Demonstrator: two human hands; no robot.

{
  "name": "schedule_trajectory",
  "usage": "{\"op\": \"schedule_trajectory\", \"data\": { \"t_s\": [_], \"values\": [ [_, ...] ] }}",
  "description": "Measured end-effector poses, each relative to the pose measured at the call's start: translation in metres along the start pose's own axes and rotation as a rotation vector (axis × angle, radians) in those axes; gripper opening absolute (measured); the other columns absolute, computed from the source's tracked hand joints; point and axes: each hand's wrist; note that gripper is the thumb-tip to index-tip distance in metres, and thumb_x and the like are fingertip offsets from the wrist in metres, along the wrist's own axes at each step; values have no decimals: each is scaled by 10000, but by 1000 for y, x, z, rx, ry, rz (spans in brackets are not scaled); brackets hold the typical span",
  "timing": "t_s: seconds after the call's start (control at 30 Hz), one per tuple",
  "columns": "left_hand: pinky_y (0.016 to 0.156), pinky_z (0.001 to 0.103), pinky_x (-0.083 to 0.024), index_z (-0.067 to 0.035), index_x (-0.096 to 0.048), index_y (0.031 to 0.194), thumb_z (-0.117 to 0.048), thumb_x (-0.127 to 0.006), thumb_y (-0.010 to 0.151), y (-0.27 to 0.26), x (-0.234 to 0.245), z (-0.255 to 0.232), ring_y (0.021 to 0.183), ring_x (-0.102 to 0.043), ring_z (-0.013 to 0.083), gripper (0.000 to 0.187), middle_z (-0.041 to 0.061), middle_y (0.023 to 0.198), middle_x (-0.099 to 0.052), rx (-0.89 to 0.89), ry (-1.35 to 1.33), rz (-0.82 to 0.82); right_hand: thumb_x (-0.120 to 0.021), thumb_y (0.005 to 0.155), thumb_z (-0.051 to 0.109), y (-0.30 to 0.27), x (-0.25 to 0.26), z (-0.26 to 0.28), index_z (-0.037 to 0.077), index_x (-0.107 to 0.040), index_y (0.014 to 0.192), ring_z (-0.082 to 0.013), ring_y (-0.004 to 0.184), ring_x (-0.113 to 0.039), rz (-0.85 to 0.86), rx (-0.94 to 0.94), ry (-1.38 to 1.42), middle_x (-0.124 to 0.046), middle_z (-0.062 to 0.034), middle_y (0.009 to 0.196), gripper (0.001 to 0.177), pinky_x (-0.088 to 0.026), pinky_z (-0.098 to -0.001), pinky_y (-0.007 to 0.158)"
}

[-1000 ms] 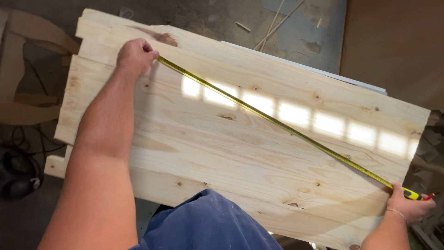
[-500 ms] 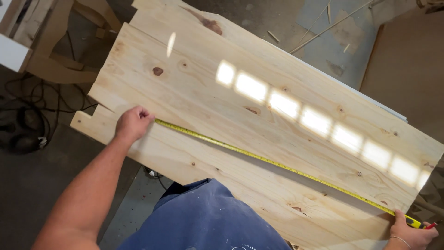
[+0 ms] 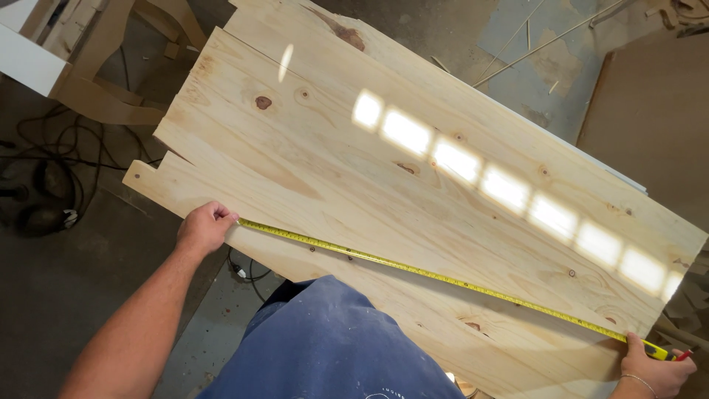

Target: Marking a wooden board using a paper template and a pencil, followed by measuring and marking with a tape measure.

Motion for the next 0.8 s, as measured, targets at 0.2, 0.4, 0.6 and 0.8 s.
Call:
{"op": "schedule_trajectory", "data": {
  "t_s": [0.2, 0.4, 0.6, 0.8],
  "values": [
    [658, 417, -476, -179, -702, 917, -415, -693, 972, 20, 11, -35, 830, -641, 236, 242, 16, 932, -729, -54, -69, -47, -1039, 876, 400, 2, 10, 9, 30, -522, 1228, -507, 1016, -656, 81, -96, 91, -662, -251, 1202, 726, -512, -587, 802],
    [776, 408, -510, -146, -663, 1015, -345, -675, 1035, 27, 48, -104, 932, -626, 240, 200, 64, 1052, -705, -81, -120, -18, -979, 879, 470, 10, -1, -5, 67, -529, 1217, -452, 982, -672, 138, -79, 79, -680, -185, 1144, 692, -493, -536, 819],
    [779, 435, -525, -136, -719, 977, -366, -733, 994, 135, 46, -103, 909, -675, 284, 231, 83, 992, -749, -263, -76, -177, -976, 841, 480, -3, 6, 6, 98, -544, 1199, -424, 963, -675, 130, -160, 48, -679, -139, 1118, 678, -502, -531, 793],
    [826, 445, -545, -123, -692, 1015, -297, -743, 1031, 141, 85, -141, 972, -658, 286, 181, 95, 1054, -721, -198, -168, -223, -979, 844, 497, 0, 4, 6, 91, -529, 1209, -414, 970, -665, 134, -182, 62, -671, -146, 1129, 707, -501, -518, 809]
  ]
}}
Point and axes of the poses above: each hand's wrist, its own y-axis towards the middle knuckle, its own x-axis out of the back of the hand, z = x × y
